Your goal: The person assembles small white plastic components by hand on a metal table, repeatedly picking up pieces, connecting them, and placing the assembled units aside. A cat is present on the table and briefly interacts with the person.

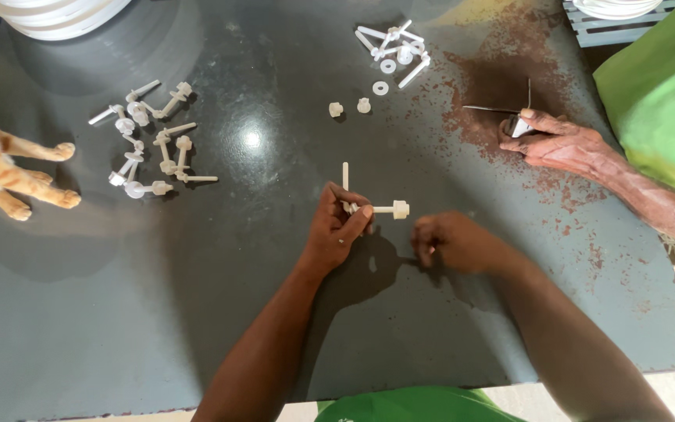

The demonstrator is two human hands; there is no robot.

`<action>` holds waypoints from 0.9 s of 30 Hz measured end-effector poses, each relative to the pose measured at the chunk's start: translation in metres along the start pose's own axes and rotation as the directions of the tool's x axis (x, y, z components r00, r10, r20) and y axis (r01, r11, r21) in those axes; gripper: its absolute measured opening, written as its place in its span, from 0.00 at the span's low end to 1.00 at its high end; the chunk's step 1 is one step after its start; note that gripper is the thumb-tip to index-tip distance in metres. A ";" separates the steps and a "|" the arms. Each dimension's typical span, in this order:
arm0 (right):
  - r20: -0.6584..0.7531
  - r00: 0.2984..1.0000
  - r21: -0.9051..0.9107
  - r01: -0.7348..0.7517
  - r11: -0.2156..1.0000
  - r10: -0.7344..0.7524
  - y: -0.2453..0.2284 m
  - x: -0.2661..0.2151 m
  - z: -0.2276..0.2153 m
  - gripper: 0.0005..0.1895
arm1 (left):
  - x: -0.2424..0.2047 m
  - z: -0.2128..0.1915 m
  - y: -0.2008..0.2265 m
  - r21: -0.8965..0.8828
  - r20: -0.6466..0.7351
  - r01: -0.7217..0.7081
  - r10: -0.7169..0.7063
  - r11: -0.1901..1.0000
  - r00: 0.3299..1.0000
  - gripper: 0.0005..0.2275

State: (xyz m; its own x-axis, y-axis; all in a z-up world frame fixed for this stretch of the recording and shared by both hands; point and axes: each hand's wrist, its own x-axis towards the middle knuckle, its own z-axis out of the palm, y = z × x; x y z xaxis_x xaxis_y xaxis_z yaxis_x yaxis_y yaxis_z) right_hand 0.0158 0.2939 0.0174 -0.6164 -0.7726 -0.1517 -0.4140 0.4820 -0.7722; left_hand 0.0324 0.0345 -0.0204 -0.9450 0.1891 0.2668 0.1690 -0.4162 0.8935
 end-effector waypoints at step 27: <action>-0.502 0.860 0.460 0.175 0.871 0.093 -0.008 -0.004 0.004 0.22 | -0.003 0.002 0.001 0.012 0.008 0.029 -0.029 1.000 1.000 0.10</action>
State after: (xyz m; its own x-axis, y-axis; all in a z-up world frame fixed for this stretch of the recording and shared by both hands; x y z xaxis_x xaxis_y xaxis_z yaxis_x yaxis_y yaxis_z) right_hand 0.0243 0.2914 0.0223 -0.9046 -0.4124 0.1078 -0.1602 0.0946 -0.9825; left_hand 0.0356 0.0357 -0.0196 -0.9474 0.2080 0.2431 0.1444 -0.4001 0.9050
